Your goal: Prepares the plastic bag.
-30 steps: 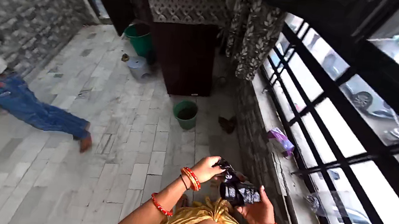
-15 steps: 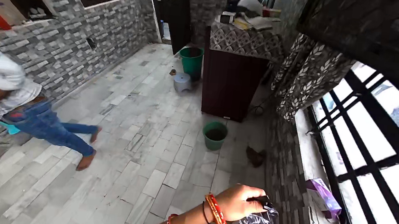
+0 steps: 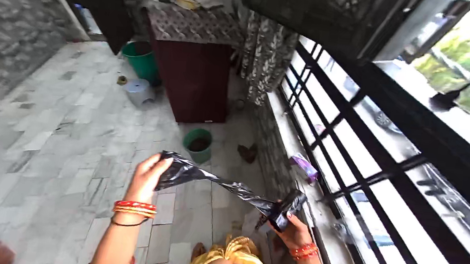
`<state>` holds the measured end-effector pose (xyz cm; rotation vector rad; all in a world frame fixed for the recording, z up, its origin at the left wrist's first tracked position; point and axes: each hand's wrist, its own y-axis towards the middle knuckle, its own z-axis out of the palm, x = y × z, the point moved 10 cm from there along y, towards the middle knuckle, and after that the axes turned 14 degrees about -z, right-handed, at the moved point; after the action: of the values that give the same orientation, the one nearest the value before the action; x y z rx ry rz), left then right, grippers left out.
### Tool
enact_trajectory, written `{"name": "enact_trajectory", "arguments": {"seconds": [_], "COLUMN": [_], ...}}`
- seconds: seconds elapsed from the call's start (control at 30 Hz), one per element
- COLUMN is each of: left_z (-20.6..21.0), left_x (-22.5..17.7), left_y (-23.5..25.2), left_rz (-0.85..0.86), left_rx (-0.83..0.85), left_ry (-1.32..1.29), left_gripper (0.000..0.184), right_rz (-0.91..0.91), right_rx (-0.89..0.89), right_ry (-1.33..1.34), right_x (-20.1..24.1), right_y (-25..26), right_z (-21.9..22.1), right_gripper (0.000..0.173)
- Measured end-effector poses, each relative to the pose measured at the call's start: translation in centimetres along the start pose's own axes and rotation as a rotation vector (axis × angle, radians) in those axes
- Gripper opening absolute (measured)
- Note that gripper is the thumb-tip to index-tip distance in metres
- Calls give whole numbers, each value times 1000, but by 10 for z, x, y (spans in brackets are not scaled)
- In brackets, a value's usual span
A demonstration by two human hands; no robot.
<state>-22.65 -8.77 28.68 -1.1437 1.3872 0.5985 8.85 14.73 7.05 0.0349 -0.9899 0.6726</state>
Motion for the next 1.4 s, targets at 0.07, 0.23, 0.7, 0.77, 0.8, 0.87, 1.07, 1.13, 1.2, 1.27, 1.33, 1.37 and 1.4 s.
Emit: {"name": "enact_trajectory", "arguments": {"seconds": [0.07,0.23,0.7,0.77,0.8,0.87,1.07,1.13,1.2,1.27,1.33,1.37,1.4], "left_z": [-15,-50,-107,-120,-128,-142,-158,-164,-178,-189,-186,-172,-150], "left_x": [0,10,33,36,39,42,44,53,69,62,31,19,13], "left_y": [4,10,18,28,33,37,33,31,29,18,3,-1,-3], "left_rz": [-3,-107,-236,-216,-203,-182,-177,-236,-294,-245,-31,63,117], "left_rx": [-35,-112,-166,-174,-179,-211,-253,-361,-472,-592,-711,-680,-580], "left_ry": [33,-56,-706,-724,-729,-747,-675,-615,-568,-352,-27,90,179], "left_gripper": [25,29,23,30,32,34,37,28,33,49,52,51,49], "right_rz": [-16,-85,64,53,53,53,105,123,129,102,72,63,59], "right_rx": [41,81,106,93,67,31,62,88,111,138,170,185,206], "right_ry": [-11,92,58,-24,-54,-66,-100,-136,-154,-201,-214,-204,-201], "right_x": [2,17,-3,0,2,4,-2,-1,4,16,28,35,42], "right_y": [5,7,4,2,0,-6,-16,-18,-20,-22,-23,-24,-26], "right_z": [-3,-3,-17,-19,-21,-25,-25,-19,-11,3,17,25,33], "right_gripper": [59,74,41,42,42,41,33,31,31,34,39,41,41]}}
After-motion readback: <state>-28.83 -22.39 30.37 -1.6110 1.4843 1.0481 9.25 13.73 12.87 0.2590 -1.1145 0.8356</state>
